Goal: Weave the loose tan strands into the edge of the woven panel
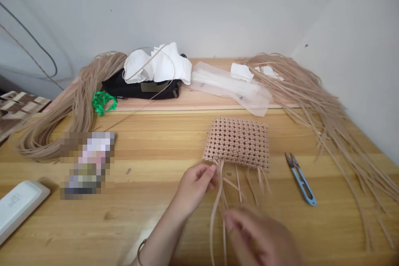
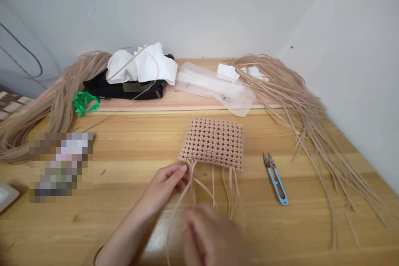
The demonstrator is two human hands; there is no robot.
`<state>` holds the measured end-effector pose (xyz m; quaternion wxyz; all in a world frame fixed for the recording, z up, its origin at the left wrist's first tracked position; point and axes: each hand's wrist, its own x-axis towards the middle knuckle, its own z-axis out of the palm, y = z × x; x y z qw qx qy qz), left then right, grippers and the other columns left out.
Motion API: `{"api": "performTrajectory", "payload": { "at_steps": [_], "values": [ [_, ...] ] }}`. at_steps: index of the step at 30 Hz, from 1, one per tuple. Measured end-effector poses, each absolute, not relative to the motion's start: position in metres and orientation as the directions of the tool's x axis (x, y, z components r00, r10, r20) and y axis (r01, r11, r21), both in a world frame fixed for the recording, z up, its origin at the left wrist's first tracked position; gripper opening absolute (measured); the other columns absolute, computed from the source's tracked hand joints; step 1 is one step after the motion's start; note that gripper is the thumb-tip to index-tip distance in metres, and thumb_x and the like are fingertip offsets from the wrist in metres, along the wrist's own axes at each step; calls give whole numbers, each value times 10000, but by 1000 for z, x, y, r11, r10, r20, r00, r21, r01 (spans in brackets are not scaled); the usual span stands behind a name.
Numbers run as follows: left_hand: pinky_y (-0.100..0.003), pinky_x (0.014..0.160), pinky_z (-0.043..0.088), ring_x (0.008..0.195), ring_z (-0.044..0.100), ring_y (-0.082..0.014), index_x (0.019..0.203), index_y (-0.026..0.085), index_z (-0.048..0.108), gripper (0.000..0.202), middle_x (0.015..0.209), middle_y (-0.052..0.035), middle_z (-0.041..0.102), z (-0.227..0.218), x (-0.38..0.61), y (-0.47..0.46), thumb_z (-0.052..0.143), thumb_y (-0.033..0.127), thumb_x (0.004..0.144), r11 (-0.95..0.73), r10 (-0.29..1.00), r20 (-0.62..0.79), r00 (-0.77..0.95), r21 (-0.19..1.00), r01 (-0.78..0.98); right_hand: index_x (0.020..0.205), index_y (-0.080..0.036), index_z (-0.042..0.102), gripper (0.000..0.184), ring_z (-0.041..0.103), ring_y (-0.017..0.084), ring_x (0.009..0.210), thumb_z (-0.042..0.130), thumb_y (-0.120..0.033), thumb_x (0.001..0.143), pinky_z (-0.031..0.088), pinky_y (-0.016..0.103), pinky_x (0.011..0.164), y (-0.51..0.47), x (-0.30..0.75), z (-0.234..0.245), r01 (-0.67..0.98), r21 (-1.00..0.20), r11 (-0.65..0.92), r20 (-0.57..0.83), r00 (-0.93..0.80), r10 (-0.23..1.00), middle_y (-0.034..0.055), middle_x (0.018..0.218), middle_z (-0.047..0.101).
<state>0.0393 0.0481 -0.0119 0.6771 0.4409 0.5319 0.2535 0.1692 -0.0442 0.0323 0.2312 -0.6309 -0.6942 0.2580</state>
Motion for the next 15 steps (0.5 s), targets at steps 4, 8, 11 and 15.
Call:
{"api": "performTrajectory", "payload": {
  "at_steps": [4, 8, 11, 15],
  "values": [
    [-179, 418, 340, 538, 562, -107, 718, 130, 590, 282, 707, -40, 639, -11, 42, 49, 610, 410, 686, 588, 769, -570, 288, 809, 31, 885, -229, 617, 208, 618, 199, 739, 439, -327, 840, 467, 274, 620, -24, 184, 33, 676, -719, -160, 48, 278, 959, 55, 862, 667],
    [-189, 524, 408, 579, 574, -102, 744, 112, 610, 238, 647, -25, 632, -5, 42, 50, 690, 294, 613, 595, 774, -563, 288, 803, -30, 1011, -169, 606, 306, 617, 224, 809, 445, -351, 825, 474, 342, 717, -8, 181, 23, 586, -774, -241, -177, 165, 970, 81, 904, 671],
    [-197, 539, 417, 574, 562, -97, 759, 106, 623, 253, 648, -21, 624, -4, 41, 50, 716, 250, 574, 584, 779, -542, 315, 810, -50, 993, -153, 609, 280, 618, 204, 742, 464, -302, 805, 479, 329, 678, -5, 174, 18, 484, -829, -281, -261, 111, 959, 71, 838, 673],
    [-194, 527, 418, 586, 557, -99, 763, 107, 633, 266, 671, -24, 623, -5, 42, 50, 731, 239, 552, 577, 788, -539, 297, 815, -53, 944, -161, 620, 255, 611, 188, 708, 509, -310, 770, 475, 297, 626, -5, 170, 14, 360, -876, -321, -298, 120, 947, 58, 795, 664]
  ]
}}
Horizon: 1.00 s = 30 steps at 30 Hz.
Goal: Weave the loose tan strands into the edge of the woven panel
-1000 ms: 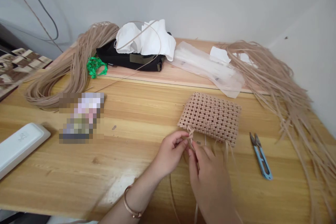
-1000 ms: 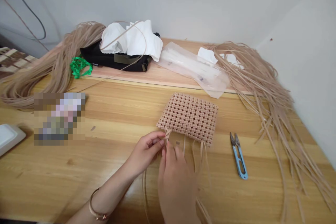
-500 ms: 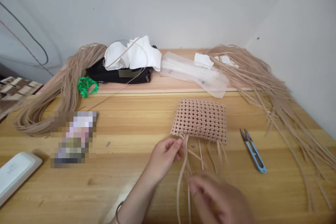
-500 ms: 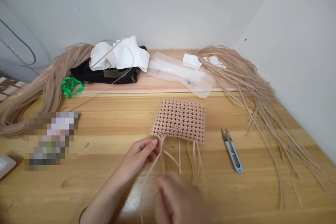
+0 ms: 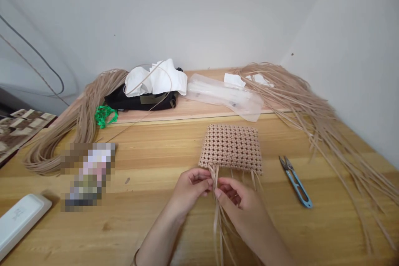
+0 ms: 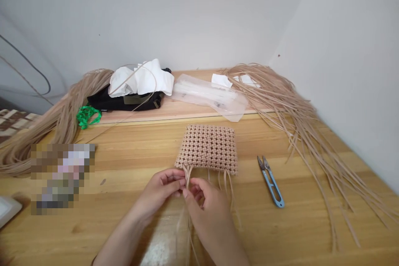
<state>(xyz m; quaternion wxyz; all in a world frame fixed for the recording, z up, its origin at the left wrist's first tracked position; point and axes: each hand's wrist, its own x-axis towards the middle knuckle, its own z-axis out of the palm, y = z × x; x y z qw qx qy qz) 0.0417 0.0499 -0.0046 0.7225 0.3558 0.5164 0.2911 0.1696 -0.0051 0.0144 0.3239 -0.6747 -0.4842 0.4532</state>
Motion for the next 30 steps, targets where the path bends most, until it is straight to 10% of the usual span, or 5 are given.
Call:
{"api": "performTrajectory", "payload": {
  "at_steps": [18, 30],
  "values": [
    [-158, 403, 375, 501, 533, -71, 784, 113, 622, 236, 680, -22, 615, -3, 40, 55, 689, 191, 571, 675, 713, -621, 326, 733, -78, 934, -168, 612, 237, 552, 120, 585, 541, -234, 718, 421, 220, 504, 1, 183, -6, -56, -880, -472, -475, 61, 878, 7, 745, 606],
    [-148, 382, 347, 463, 514, -64, 764, 115, 605, 249, 603, 6, 574, -5, 43, 55, 700, 277, 601, 626, 750, -577, 324, 777, -64, 938, -168, 604, 211, 473, 97, 500, 549, -283, 770, 356, 194, 433, 10, 181, -7, -23, -896, -444, -443, -39, 896, -27, 634, 551]
  ]
}}
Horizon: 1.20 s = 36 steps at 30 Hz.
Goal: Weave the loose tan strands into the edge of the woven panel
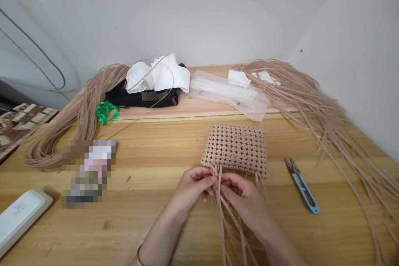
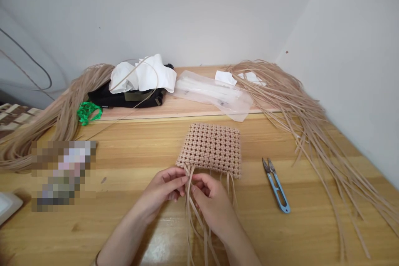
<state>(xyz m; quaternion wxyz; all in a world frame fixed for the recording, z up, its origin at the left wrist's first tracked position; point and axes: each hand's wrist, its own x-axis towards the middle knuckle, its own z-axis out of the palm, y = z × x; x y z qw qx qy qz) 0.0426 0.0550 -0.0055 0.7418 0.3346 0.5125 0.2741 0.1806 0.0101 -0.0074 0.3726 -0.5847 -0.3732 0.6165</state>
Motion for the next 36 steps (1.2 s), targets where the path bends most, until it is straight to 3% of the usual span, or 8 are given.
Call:
{"api": "performTrajectory", "payload": {
  "at_steps": [4, 10, 28, 33, 36],
  "values": [
    [-143, 338, 302, 420, 486, -51, 744, 111, 576, 295, 621, 11, 578, -8, 45, 54, 729, 284, 561, 579, 774, -543, 328, 815, -17, 887, -159, 618, 187, 548, 144, 620, 540, -283, 771, 428, 241, 540, 12, 181, -5, 78, -915, -397, -397, 13, 918, 21, 714, 622],
    [-135, 305, 261, 358, 440, -37, 760, 110, 558, 222, 573, 27, 559, -10, 49, 53, 659, 242, 611, 570, 771, -534, 347, 822, 1, 839, -174, 604, 156, 602, 194, 752, 504, -281, 783, 462, 306, 689, 14, 180, -1, 256, -904, -343, -344, 40, 938, 54, 828, 657],
    [-145, 351, 271, 367, 395, -13, 765, 115, 592, 156, 596, 36, 565, -10, 44, 54, 612, 136, 612, 609, 738, -547, 396, 792, -41, 913, -178, 572, 214, 582, 162, 670, 517, -325, 767, 466, 277, 644, 10, 187, -6, 183, -911, -370, -359, 87, 929, 28, 776, 636],
    [-150, 340, 269, 362, 412, -19, 773, 120, 599, 181, 604, 35, 569, -12, 43, 52, 647, 160, 603, 599, 748, -519, 413, 796, -84, 953, -174, 574, 257, 571, 160, 658, 509, -226, 710, 465, 271, 594, 13, 187, 1, 140, -891, -432, -440, -24, 898, 33, 813, 632],
    [-150, 335, 276, 367, 429, -24, 783, 119, 594, 208, 622, 27, 580, -13, 43, 53, 663, 177, 595, 603, 746, -529, 405, 795, -72, 949, -188, 567, 274, 575, 166, 728, 470, -157, 694, 462, 275, 652, 17, 186, 6, 175, -895, -409, -424, -56, 904, 39, 884, 636]
  ]
}}
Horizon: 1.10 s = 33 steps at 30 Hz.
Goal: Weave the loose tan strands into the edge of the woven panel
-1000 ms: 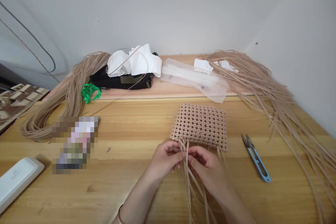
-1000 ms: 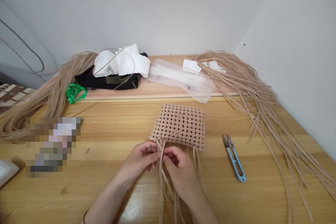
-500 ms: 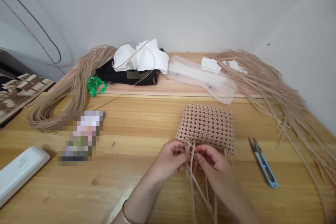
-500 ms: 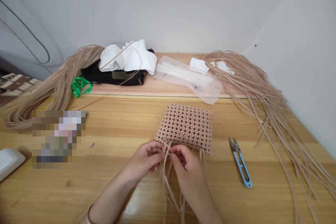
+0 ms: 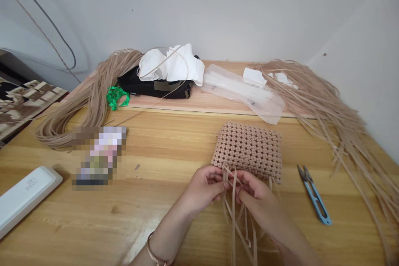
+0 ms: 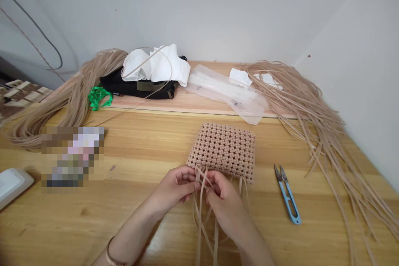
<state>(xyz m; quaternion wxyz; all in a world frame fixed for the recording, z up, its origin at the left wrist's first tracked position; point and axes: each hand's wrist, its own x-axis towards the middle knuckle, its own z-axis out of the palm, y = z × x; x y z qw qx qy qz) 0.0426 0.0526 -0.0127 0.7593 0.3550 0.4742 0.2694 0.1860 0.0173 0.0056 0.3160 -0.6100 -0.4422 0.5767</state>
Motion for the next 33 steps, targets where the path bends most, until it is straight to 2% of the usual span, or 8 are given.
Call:
{"api": "performTrajectory", "payload": {
  "at_steps": [5, 10, 12, 15, 20, 24, 27, 33],
  "values": [
    [-156, 343, 303, 407, 495, -57, 801, 115, 587, 248, 614, 11, 594, -12, 41, 54, 674, 209, 589, 614, 745, -549, 380, 786, -69, 917, -193, 567, 244, 579, 180, 786, 422, -158, 724, 440, 305, 758, 22, 182, 6, 241, -889, -389, -414, -62, 908, 21, 798, 628],
    [-169, 329, 258, 384, 450, -58, 765, 119, 589, 357, 556, 22, 550, -10, 42, 53, 653, 442, 627, 609, 757, -561, 337, 791, -51, 957, -184, 578, 264, 574, 205, 846, 396, -186, 765, 424, 329, 768, 21, 177, 1, 390, -846, -364, -398, -5, 918, 51, 895, 644],
    [-175, 398, 327, 480, 493, -70, 804, 114, 605, 395, 656, -7, 591, -8, 44, 51, 720, 406, 564, 556, 790, -515, 332, 830, -37, 987, -177, 578, 296, 583, 211, 842, 390, -166, 759, 417, 332, 767, 21, 174, 2, 460, -814, -355, -391, 18, 920, 67, 924, 654],
    [-199, 549, 395, 639, 530, -104, 881, 107, 619, 452, 785, -39, 617, -4, 45, 49, 781, 253, 485, 476, 826, -455, 331, 879, 23, 1035, -187, 580, 378, 604, 213, 833, 387, -99, 723, 411, 314, 744, 22, 169, 8, 559, -745, -363, -405, 54, 913, 62, 896, 674],
    [-227, 590, 408, 621, 529, -110, 844, 92, 629, 289, 727, -34, 614, -2, 44, 50, 681, 176, 573, 473, 835, -470, 286, 879, 61, 976, -199, 603, 325, 599, 231, 845, 356, -130, 775, 394, 313, 711, 23, 168, 12, 654, -667, -357, -421, 64, 905, 70, 885, 673],
    [-217, 535, 424, 594, 544, -113, 777, 99, 644, 178, 692, -36, 631, -3, 44, 51, 607, 128, 606, 505, 827, -493, 271, 863, 31, 858, -218, 612, 262, 580, 235, 828, 369, -168, 776, 385, 330, 733, 21, 172, 6, 635, -696, -334, -383, 64, 921, 52, 784, 648],
    [-215, 510, 441, 539, 530, -96, 747, 101, 645, 142, 673, -30, 636, -4, 43, 51, 581, 108, 621, 503, 830, -487, 272, 864, 13, 796, -219, 622, 248, 571, 219, 784, 377, -183, 777, 391, 321, 736, 21, 175, 3, 539, -772, -336, -377, 37, 925, 27, 722, 630],
    [-201, 490, 449, 569, 542, -96, 746, 87, 623, 155, 688, -32, 634, -2, 43, 53, 605, 64, 594, 561, 807, -539, 242, 827, -27, 914, -192, 663, 286, 565, 195, 739, 413, -206, 777, 407, 295, 691, 21, 180, -3, 338, -874, -350, -373, -5, 928, 25, 805, 661]
  ]
}}
